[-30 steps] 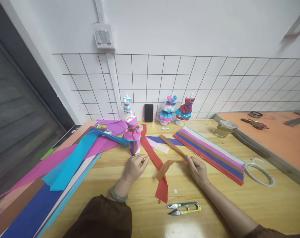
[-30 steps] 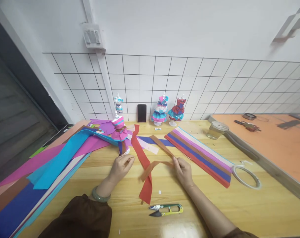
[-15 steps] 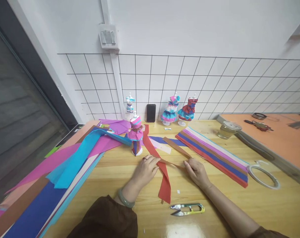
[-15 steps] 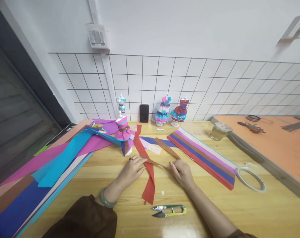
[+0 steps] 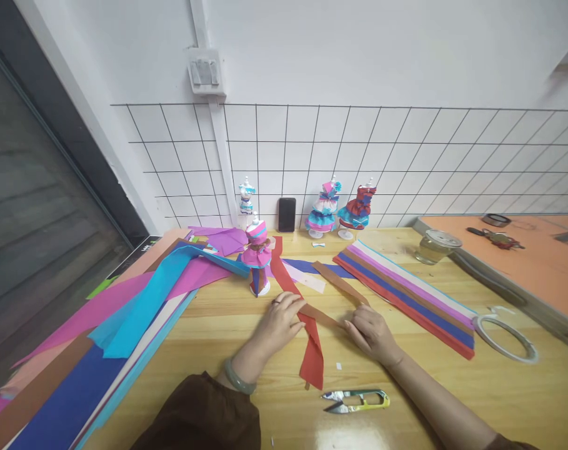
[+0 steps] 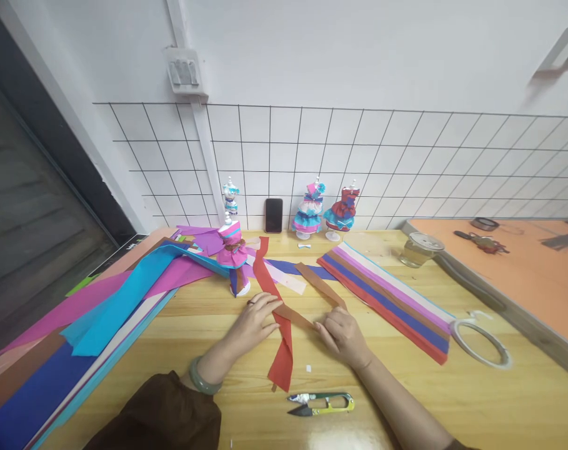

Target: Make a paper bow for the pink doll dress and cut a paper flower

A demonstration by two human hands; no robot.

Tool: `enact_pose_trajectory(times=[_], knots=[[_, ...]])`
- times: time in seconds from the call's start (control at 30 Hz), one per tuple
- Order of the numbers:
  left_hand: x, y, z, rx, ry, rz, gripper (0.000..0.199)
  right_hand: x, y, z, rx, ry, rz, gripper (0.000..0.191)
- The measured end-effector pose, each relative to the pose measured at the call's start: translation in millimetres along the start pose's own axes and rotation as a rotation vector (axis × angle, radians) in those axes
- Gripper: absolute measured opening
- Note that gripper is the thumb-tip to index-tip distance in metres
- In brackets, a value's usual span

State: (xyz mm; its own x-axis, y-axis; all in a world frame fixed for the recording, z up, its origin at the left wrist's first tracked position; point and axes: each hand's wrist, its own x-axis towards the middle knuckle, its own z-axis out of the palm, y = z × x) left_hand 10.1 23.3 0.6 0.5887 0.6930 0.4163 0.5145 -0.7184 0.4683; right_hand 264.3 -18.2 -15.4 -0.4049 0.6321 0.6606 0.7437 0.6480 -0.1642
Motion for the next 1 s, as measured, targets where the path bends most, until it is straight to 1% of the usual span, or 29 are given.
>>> enact_pose_trajectory(times=[0.07,0.13,0.23,0.37,0.57,0.7,0.83,0.93,1.0], knots=[[0.1,-2.9,3.3,-0.013,-0.022,0.008,0.030,0.2,-1.0,-0.7,-0.030,-0.011,-0.053,0.025],[0.1,-6.4,6.1,-0.022,-0.024,0.005,0.016,0.1,-1.0,-0.9,-0.038,-0.005,-0.059,0.024],[0.3,-9.2,6.9,-0.038,-0.015,-0.005,0.015,-0.4,0.5,-0.5,-0.021,0.006,-0.028,0.024],[0.7,-7.8,4.2,-0.080,0.002,-0.022,0.015,-0.7,2.1,0.6,-0.011,0.013,0.006,0.027],[0.3,-7.4,4.2,-0.127,0.033,-0.086,0.013,-0.4,1.9,1.1,0.007,0.044,0.079,0.030],[0.1,-11.0,5.5,-0.175,0.080,-0.157,0.015,-1.1,4.5,1.6,0.021,0.117,0.191,0.033],[0.3,-12.4,3.9,-0.252,0.127,-0.242,0.016,-2.9,10.5,1.3,0.020,0.252,0.371,0.039],[0.1,-10.9,1.5,-0.295,0.116,-0.317,0.023,-4.0,14.7,0.2,0.026,0.340,0.499,0.041],[-0.2,-9.4,-0.2,-0.305,0.102,-0.349,0.027,-4.2,16.3,-0.5,0.037,0.372,0.556,0.041]])
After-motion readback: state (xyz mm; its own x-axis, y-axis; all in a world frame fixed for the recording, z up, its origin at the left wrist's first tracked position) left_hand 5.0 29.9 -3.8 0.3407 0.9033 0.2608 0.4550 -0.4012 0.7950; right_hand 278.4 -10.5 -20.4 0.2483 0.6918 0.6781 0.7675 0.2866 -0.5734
